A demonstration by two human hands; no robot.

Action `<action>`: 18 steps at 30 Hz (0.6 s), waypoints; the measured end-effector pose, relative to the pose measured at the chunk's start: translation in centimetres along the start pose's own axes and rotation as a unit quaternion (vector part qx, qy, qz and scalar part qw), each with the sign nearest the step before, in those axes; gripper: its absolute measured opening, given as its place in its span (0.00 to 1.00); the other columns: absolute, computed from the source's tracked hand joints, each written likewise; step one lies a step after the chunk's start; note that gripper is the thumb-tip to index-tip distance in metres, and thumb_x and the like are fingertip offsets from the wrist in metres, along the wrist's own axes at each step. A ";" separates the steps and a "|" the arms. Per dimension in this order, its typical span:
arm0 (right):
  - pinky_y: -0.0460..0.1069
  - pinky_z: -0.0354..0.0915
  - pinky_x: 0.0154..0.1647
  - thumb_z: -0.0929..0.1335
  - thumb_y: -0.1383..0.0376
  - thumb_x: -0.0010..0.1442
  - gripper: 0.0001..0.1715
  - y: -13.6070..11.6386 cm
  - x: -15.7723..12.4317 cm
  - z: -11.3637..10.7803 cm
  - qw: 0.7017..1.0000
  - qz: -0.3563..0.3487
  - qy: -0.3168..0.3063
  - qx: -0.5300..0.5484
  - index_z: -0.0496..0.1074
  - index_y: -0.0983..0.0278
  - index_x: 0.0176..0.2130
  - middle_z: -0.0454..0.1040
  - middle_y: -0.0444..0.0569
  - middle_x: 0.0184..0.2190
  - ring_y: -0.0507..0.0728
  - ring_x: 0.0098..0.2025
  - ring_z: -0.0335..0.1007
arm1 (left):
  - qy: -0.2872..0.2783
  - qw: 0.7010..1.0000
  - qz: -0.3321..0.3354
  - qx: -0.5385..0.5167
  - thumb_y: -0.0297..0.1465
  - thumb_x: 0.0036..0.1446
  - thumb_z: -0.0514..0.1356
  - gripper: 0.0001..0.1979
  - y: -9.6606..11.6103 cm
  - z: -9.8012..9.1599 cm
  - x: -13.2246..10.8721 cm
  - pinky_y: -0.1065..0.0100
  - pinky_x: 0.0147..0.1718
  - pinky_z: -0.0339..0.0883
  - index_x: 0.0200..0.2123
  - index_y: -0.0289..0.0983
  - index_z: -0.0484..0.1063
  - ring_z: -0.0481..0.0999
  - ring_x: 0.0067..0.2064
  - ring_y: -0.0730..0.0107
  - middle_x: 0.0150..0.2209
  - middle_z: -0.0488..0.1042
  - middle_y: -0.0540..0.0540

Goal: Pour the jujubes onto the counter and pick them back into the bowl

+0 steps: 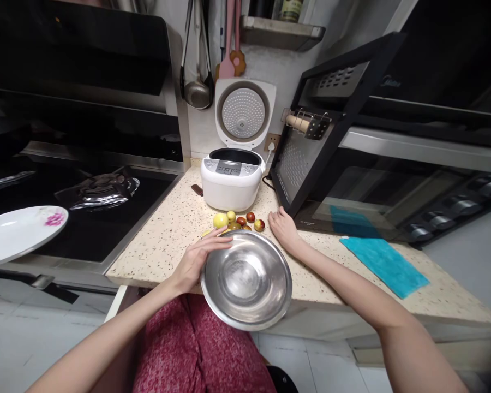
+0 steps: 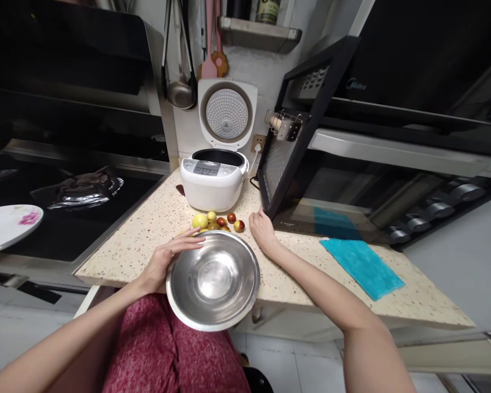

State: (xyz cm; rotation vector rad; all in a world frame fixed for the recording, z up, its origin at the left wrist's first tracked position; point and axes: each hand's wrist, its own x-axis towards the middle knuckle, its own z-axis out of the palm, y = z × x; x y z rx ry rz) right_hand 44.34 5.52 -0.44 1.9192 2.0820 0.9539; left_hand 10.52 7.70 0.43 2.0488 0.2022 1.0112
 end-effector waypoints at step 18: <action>0.61 0.60 0.54 0.61 0.77 0.59 0.25 -0.7 2.6 -0.2 0.996 0.008 -0.089 -0.003 0.75 0.77 0.53 0.81 0.66 0.38 0.67 0.44 0.77 | 0.000 1.000 -0.006 0.007 0.53 0.71 0.38 0.35 0.2 0.0 0.0 0.37 0.70 0.47 0.54 0.41 0.78 0.61 0.70 0.49 0.59 0.76 0.41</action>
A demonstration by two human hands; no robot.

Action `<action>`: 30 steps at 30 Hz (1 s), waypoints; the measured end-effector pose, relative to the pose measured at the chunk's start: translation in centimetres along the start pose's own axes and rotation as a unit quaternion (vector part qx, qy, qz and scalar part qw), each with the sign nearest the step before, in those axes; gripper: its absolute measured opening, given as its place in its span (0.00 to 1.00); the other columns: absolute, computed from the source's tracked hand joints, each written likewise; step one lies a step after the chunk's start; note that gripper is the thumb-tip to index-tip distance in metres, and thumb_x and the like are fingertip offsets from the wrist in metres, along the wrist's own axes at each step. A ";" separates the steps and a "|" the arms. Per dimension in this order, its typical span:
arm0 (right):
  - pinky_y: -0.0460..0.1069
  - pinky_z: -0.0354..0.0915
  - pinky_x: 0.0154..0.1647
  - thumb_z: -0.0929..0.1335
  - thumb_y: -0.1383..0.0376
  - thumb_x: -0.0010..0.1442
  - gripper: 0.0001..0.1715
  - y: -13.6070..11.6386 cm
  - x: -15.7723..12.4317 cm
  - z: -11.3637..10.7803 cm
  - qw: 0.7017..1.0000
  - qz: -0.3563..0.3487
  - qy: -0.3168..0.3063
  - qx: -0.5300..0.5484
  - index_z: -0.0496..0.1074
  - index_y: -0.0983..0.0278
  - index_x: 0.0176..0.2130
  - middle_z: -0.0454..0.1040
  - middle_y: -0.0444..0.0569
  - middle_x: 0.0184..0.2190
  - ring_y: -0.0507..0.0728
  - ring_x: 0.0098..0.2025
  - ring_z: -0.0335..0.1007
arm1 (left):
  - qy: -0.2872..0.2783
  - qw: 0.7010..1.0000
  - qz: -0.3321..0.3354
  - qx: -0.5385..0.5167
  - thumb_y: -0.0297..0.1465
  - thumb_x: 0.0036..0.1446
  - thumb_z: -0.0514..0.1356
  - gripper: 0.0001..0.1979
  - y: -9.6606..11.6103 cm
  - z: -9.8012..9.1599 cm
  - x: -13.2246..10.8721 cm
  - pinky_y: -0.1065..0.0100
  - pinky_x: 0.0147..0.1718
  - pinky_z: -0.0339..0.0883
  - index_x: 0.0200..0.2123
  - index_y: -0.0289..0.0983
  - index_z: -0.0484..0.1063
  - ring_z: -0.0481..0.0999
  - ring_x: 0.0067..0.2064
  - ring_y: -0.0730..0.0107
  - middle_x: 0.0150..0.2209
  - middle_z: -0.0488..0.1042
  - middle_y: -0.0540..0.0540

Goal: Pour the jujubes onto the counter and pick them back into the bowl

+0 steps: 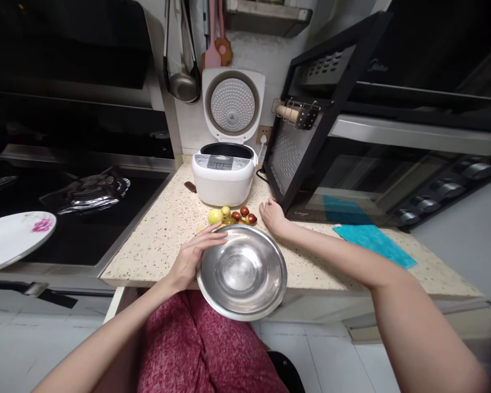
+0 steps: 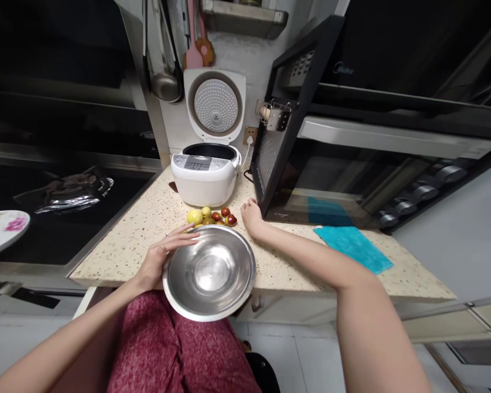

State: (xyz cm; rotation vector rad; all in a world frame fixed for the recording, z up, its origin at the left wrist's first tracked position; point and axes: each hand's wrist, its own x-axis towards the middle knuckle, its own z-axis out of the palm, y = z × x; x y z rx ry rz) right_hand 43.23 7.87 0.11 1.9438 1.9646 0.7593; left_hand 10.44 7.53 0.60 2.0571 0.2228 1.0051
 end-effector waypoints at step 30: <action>0.55 0.71 0.57 0.66 0.67 0.70 0.14 -1.3 -8.0 -11.2 0.768 -0.387 0.049 0.508 0.75 0.67 0.52 0.76 0.57 0.52 0.57 0.56 0.72 | -0.046 0.991 0.085 0.096 0.48 0.73 0.35 0.34 0.7 -0.2 -0.2 0.46 0.67 0.60 0.55 0.39 0.76 0.72 0.63 0.58 0.57 0.77 0.40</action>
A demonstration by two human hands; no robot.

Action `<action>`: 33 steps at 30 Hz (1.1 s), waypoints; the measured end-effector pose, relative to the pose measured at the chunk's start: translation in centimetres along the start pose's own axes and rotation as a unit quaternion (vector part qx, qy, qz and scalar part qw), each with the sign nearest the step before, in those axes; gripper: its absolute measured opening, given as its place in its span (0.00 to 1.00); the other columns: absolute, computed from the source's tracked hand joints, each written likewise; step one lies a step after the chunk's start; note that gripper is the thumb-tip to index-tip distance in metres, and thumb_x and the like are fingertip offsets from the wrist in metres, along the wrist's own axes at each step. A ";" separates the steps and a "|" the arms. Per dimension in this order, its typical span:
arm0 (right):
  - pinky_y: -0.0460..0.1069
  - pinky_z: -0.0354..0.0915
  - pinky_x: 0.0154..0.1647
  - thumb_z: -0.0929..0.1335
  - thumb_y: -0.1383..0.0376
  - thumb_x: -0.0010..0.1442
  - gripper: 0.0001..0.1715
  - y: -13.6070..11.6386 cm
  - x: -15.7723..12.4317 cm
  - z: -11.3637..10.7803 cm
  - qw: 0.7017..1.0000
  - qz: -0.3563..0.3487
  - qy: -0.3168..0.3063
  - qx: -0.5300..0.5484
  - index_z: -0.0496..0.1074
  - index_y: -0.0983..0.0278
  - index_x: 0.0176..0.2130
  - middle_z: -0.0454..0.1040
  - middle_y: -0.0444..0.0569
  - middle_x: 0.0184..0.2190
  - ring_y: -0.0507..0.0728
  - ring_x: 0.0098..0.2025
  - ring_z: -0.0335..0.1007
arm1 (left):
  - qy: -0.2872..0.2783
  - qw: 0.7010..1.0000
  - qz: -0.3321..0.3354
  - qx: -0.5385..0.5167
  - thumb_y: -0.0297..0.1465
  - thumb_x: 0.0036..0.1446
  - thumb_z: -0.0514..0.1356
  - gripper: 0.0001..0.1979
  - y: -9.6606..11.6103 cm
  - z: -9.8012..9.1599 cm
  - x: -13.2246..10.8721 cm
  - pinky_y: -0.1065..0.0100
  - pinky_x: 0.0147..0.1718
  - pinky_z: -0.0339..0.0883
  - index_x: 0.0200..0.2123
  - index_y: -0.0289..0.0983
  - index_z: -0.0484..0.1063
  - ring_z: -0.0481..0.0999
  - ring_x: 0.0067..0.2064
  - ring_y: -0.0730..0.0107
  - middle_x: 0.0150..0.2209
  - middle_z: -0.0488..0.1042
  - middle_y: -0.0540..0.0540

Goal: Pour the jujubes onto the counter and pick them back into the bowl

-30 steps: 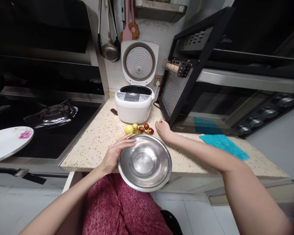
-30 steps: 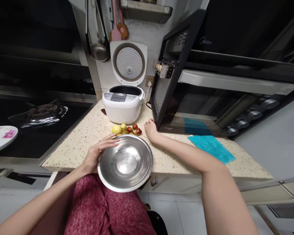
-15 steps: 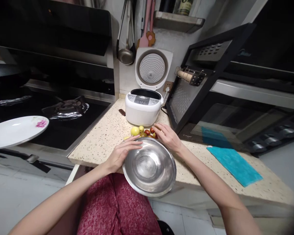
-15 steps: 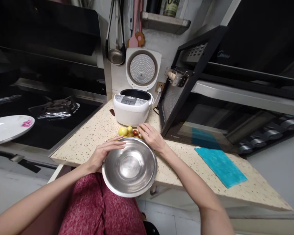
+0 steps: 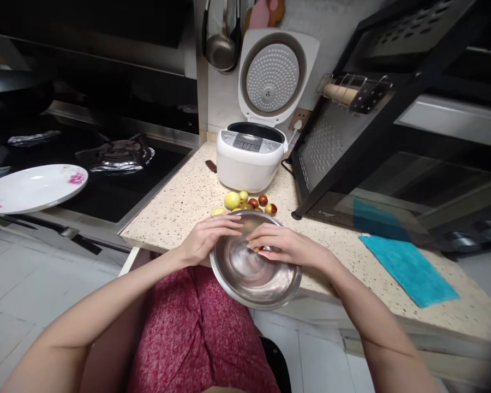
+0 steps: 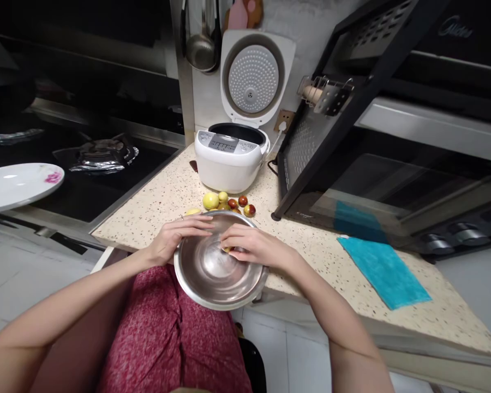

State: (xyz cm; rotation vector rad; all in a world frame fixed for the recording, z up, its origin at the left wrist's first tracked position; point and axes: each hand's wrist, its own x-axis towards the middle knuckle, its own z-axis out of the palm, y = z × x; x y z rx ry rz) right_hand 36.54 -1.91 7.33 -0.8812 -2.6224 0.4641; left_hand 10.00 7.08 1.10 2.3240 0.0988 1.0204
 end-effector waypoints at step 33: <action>0.57 0.69 0.53 0.65 0.67 0.70 0.15 6.7 -2.1 -0.6 0.950 0.168 0.155 -0.215 0.75 0.66 0.53 0.77 0.56 0.52 0.61 0.53 0.72 | -0.060 0.995 0.051 0.057 0.47 0.74 0.36 0.33 -0.3 -0.1 -0.1 0.44 0.65 0.63 0.55 0.39 0.76 0.68 0.67 0.54 0.59 0.75 0.40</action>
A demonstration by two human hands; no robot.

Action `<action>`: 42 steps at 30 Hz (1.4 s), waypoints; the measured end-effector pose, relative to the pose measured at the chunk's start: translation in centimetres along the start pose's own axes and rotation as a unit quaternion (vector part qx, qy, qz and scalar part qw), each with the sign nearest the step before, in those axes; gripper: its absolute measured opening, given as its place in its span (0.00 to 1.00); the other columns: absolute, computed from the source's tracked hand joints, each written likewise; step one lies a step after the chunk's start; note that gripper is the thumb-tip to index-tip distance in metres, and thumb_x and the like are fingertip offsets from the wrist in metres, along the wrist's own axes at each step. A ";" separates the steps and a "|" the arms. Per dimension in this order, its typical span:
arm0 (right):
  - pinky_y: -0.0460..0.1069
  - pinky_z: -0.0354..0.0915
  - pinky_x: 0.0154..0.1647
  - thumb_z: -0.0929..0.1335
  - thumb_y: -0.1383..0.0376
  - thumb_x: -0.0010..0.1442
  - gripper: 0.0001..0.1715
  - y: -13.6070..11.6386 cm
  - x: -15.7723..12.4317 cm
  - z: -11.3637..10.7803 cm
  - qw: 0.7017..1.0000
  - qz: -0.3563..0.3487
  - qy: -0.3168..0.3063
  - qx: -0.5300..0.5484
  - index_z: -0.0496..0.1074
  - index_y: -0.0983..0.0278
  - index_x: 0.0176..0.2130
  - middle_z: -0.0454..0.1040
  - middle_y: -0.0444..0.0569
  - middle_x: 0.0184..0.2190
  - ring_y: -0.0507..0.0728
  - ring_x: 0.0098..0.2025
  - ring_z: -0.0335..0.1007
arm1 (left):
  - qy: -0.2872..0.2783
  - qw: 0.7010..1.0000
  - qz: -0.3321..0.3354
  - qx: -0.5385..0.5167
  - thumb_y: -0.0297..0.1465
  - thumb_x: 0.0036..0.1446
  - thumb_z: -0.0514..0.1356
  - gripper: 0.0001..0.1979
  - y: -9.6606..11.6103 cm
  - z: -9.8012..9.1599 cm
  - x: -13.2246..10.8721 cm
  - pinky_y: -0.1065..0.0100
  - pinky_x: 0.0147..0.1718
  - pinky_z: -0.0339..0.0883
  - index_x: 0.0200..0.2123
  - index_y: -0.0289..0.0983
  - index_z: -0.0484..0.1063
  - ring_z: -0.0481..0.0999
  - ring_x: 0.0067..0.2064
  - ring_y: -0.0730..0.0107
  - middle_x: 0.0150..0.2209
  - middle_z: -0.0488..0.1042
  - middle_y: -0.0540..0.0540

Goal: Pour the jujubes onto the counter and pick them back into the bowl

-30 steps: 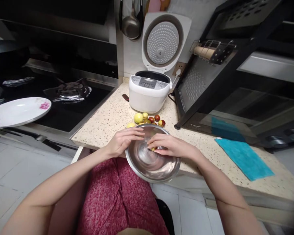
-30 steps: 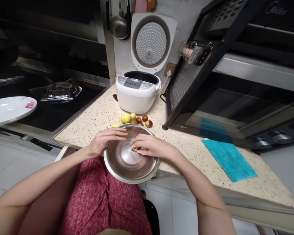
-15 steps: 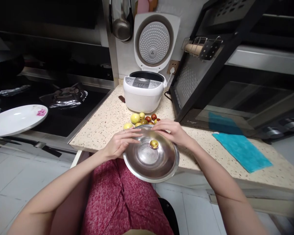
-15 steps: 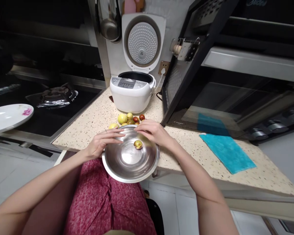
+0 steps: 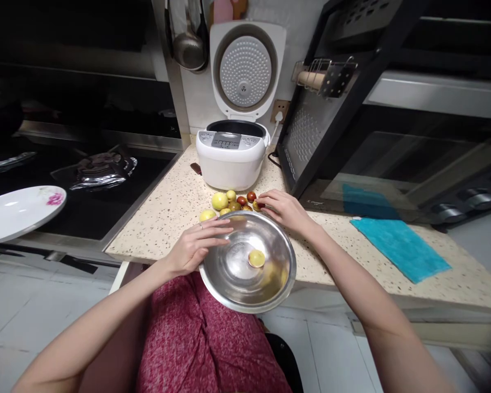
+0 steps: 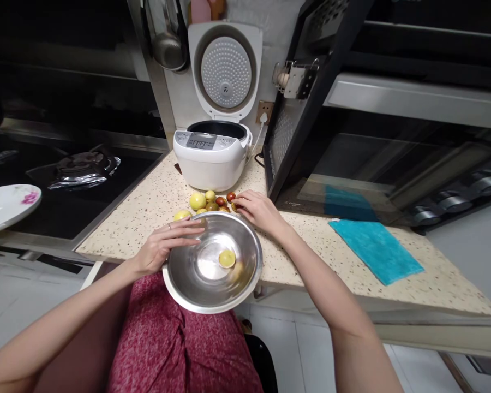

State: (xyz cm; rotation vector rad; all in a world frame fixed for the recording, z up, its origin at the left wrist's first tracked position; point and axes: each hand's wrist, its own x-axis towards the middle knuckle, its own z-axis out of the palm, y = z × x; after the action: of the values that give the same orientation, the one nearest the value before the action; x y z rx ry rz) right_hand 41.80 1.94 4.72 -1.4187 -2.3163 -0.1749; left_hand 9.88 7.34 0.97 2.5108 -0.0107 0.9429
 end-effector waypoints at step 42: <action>0.55 0.69 0.55 0.68 0.64 0.68 0.12 -4.7 -0.2 -2.1 0.946 -0.078 -0.143 0.282 0.73 0.61 0.52 0.76 0.53 0.50 0.58 0.52 0.73 | -0.013 0.999 0.012 0.029 0.46 0.74 0.35 0.34 0.0 0.0 0.0 0.43 0.66 0.62 0.55 0.36 0.75 0.71 0.65 0.58 0.61 0.73 0.37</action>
State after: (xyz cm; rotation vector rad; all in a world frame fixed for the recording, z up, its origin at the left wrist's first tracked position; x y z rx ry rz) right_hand 38.35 -1.11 7.09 -1.0185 -2.4213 0.6413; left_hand 9.91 7.38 0.97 2.5819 -0.0217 0.9336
